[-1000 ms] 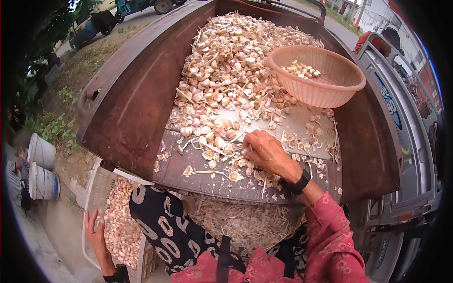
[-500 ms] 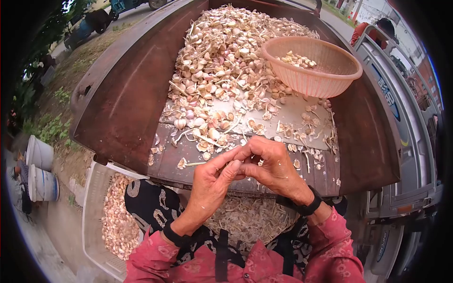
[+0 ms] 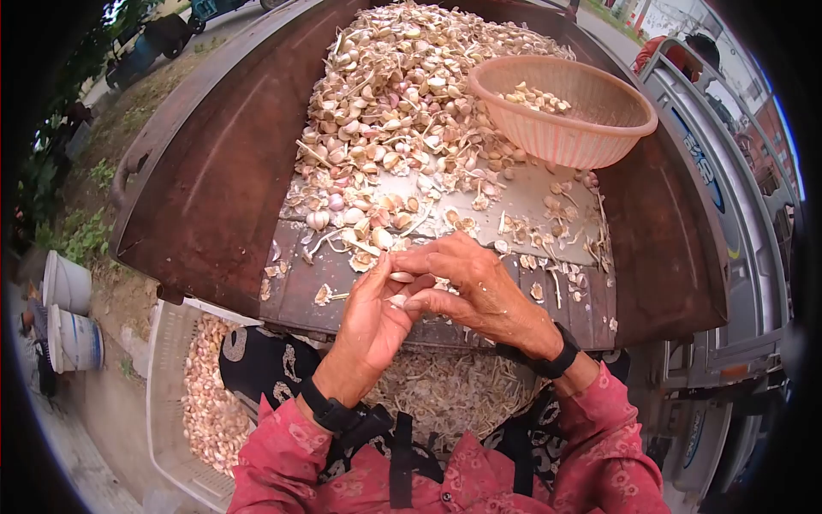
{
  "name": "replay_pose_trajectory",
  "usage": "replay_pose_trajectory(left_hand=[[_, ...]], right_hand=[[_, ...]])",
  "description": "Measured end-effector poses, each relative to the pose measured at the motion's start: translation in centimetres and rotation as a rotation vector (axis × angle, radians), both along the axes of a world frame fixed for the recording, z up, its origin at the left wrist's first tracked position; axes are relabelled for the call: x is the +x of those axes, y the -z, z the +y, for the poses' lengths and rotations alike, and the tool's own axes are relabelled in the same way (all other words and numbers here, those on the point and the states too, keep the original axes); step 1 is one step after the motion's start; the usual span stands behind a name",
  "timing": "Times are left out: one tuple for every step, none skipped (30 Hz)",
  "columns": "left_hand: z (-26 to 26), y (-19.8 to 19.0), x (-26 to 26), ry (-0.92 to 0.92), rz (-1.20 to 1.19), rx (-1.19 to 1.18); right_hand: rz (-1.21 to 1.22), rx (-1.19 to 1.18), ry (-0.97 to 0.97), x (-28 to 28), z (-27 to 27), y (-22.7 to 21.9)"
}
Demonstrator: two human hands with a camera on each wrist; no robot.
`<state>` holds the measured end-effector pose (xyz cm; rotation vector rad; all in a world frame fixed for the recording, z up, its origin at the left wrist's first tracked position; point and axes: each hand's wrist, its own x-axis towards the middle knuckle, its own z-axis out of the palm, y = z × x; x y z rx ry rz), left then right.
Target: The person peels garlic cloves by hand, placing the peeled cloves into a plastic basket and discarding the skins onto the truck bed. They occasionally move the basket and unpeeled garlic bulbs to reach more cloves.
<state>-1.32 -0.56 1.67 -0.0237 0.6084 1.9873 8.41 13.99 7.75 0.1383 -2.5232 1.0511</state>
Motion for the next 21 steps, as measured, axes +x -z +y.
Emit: replay_pose_trajectory(left_hand=[[-0.2, 0.1, -0.2, 0.002, -0.062, 0.024], [-0.7, -0.1, -0.4, -0.038, -0.098, -0.147], [-1.2, 0.4, -1.0, -0.056, -0.083, -0.132], [-1.9, 1.2, -1.6, -0.066, -0.017, -0.107], [-2.5, 1.8, -2.0, -0.070, 0.046, -0.085], [-2.5, 1.5, -2.0, -0.119, 0.028, -0.091], [-2.5, 1.2, -2.0, -0.125, 0.032, -0.086], [-2.6, 0.9, -2.0, -0.129, 0.092, -0.140], [-2.8, 0.7, -2.0, -0.134, 0.149, -0.197], [-2.9, 1.1, -2.1, -0.118, 0.175, -0.208], [-2.9, 1.0, -2.0, -0.123, 0.175, -0.204], [-2.7, 0.4, -1.7, -0.093, 0.201, -0.237], [-2.4, -0.2, -1.4, -0.063, 0.227, -0.271], [-2.2, -0.9, -1.2, -0.041, 0.201, -0.265], [-2.0, -0.7, -1.3, -0.045, 0.200, -0.265], [-1.9, -0.4, -1.4, -0.024, 0.138, -0.218], [-1.9, 0.0, -1.5, -0.002, 0.076, -0.171], [-2.2, 0.7, -1.7, -0.020, 0.103, -0.183], [-2.5, 0.9, -2.0, -0.022, 0.104, -0.182], [-2.8, 1.1, -2.3, -0.031, 0.155, -0.189], [-3.0, 0.9, -2.6, -0.040, 0.206, -0.196]], right_hand=[[-0.028, -0.040, 0.008, 0.2, 0.0, 0.0], [-0.067, 0.015, 0.036, 0.5, 0.5, 0.4], [-0.051, 0.029, 0.020, 0.8, 1.2, 1.1], [-0.180, 0.234, -0.024, 1.2, 1.9, 2.0], [-0.313, 0.437, -0.059, 1.4, 2.1, 2.9], [-0.265, 0.447, -0.051, 1.2, 1.8, 3.3], [-0.260, 0.453, -0.055, 1.1, 2.0, 3.4], [-0.307, 0.507, -0.034, 1.0, 2.2, 3.4], [-0.356, 0.560, -0.012, 0.9, 2.2, 3.3], [-0.323, 0.494, -0.015, 0.7, 2.3, 3.1], [-0.322, 0.498, -0.018, 0.4, 2.2, 2.7], [-0.273, 0.362, -0.007, 0.2, 2.1, 2.2], [-0.223, 0.225, 0.004, -0.2, 2.0, 1.8], [-0.215, 0.160, -0.006, -1.1, 1.4, 1.4], [-0.215, 0.161, -0.010, -2.1, 1.0, 1.3], [-0.170, 0.101, -0.006, -3.2, 0.8, 1.2], [-0.124, 0.040, -0.003, -4.2, 0.6, 1.1], [-0.113, 0.119, 0.094, -5.3, 0.7, 1.9], [-0.111, 0.120, 0.092, -6.1, 0.7, 2.4], [-0.172, 0.233, 0.156, -6.8, 0.7, 2.8], [-0.233, 0.345, 0.219, -7.4, 0.6, 3.4]])
